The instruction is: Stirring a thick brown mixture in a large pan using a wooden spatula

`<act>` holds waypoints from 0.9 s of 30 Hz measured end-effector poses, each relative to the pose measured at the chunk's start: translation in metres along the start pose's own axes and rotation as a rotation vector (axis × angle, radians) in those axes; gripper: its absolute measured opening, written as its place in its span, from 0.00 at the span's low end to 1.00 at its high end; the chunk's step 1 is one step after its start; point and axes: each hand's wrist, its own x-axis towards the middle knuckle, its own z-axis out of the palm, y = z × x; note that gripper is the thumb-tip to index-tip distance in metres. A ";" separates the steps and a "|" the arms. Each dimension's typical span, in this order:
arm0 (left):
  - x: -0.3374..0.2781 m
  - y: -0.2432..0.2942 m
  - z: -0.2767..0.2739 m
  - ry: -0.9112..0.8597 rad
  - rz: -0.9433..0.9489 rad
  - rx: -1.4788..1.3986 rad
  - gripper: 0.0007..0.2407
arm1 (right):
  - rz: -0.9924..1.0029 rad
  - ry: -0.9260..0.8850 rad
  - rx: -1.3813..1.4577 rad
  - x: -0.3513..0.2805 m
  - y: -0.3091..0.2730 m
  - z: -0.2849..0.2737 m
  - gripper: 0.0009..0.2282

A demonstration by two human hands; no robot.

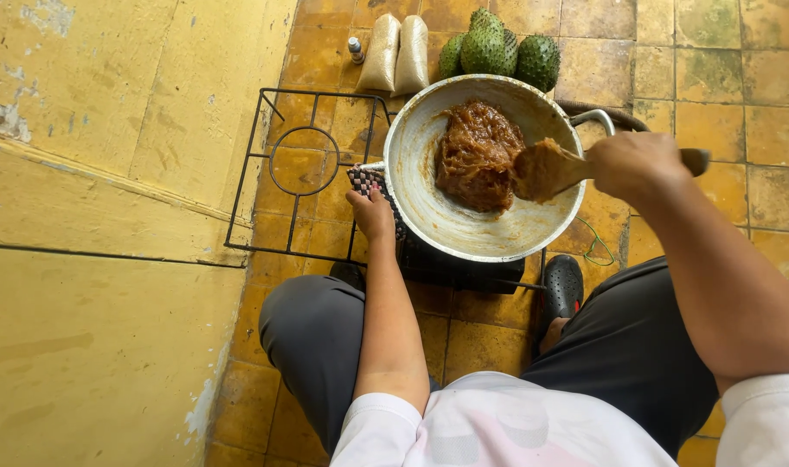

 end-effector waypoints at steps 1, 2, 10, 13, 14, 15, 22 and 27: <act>-0.003 0.005 -0.002 -0.017 -0.030 -0.001 0.09 | 0.040 -0.008 0.036 -0.006 0.004 -0.004 0.11; -0.006 0.010 -0.004 -0.037 -0.058 -0.001 0.09 | 0.082 -0.018 0.074 -0.012 0.009 -0.006 0.11; -0.007 0.009 -0.004 -0.040 -0.047 -0.009 0.09 | 0.094 0.055 0.104 0.005 0.014 0.006 0.11; -0.008 0.009 -0.006 -0.035 -0.050 0.010 0.10 | 0.036 0.022 0.108 0.017 0.009 0.013 0.09; -0.008 0.012 -0.005 -0.044 -0.058 0.015 0.10 | -0.010 -0.011 0.107 0.021 0.009 0.017 0.08; -0.007 0.011 -0.005 -0.046 -0.054 0.016 0.10 | -0.008 -0.009 0.111 0.012 0.011 0.011 0.08; 0.000 -0.001 -0.001 -0.036 -0.015 0.027 0.11 | 0.064 0.038 0.142 0.003 0.028 0.007 0.09; -0.001 0.000 0.001 -0.024 -0.017 0.031 0.10 | 0.041 0.030 0.205 0.021 0.011 0.011 0.08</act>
